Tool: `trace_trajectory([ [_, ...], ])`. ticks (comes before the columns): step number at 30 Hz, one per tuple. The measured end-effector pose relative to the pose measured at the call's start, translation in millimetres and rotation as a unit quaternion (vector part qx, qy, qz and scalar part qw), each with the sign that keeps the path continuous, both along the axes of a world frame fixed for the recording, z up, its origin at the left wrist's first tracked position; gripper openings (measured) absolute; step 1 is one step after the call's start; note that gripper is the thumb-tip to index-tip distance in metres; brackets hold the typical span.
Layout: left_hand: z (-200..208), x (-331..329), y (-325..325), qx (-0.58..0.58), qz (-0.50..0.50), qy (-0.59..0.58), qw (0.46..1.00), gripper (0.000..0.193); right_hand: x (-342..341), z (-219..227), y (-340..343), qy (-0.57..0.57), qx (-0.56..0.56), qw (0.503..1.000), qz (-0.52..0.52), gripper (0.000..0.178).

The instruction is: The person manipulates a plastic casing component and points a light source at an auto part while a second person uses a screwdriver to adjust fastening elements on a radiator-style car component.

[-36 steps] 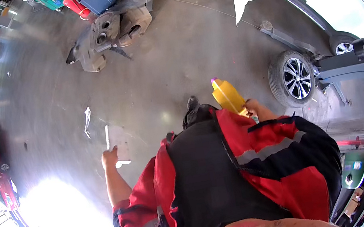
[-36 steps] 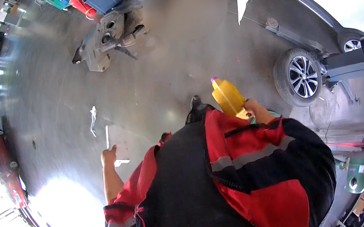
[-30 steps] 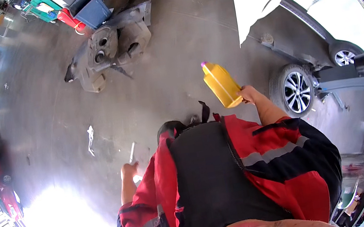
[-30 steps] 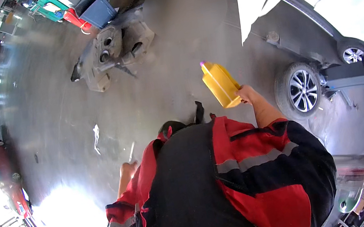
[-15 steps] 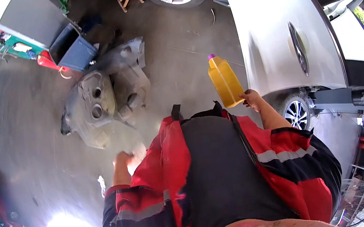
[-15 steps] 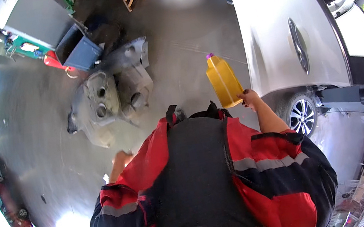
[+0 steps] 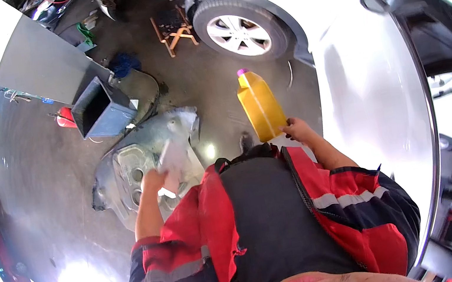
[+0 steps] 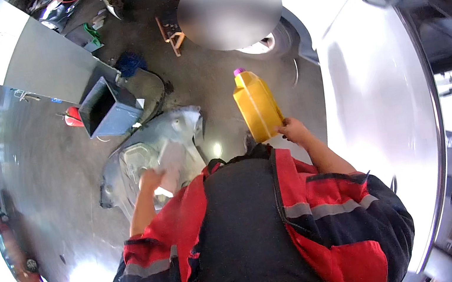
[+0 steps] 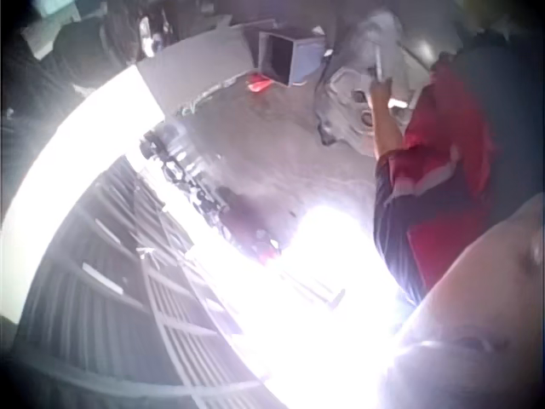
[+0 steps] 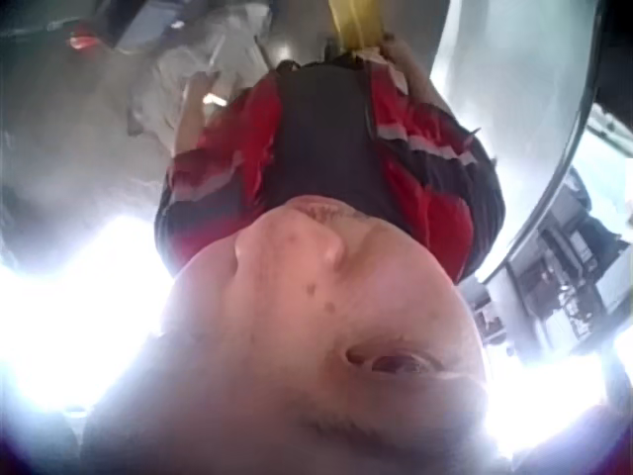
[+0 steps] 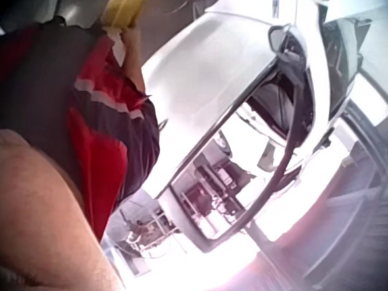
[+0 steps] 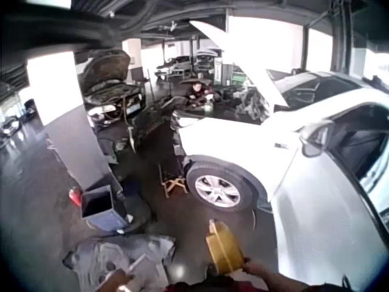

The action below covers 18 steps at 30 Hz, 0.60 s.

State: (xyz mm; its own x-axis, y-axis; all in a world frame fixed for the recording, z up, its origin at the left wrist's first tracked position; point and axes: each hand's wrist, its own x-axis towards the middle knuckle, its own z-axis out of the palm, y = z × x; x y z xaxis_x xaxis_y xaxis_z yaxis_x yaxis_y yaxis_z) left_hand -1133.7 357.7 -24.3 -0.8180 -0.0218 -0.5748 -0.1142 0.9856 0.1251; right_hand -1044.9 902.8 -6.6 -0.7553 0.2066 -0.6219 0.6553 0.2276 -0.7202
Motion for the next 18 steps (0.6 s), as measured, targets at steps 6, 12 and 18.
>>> trace_trajectory([
  [6, -22.5, 38.1, -34.7, -0.045, 0.128, -0.147, 0.980, 0.062, -241.3, 54.9, 13.3, 0.087, -0.101, 0.987, 0.085, 0.030],
  [12, -15.9, 24.7, -44.3, 0.031, 0.303, -0.177, 0.936, 0.064, -467.7, 62.3, -34.7, 0.120, -0.156, 0.977, 0.087, 0.030],
  [18, -25.8, -161.2, -54.4, 0.048, 0.325, -0.110, 0.938, 0.064, -644.8, 78.9, -78.1, 0.103, -0.182, 0.973, 0.101, 0.033],
])
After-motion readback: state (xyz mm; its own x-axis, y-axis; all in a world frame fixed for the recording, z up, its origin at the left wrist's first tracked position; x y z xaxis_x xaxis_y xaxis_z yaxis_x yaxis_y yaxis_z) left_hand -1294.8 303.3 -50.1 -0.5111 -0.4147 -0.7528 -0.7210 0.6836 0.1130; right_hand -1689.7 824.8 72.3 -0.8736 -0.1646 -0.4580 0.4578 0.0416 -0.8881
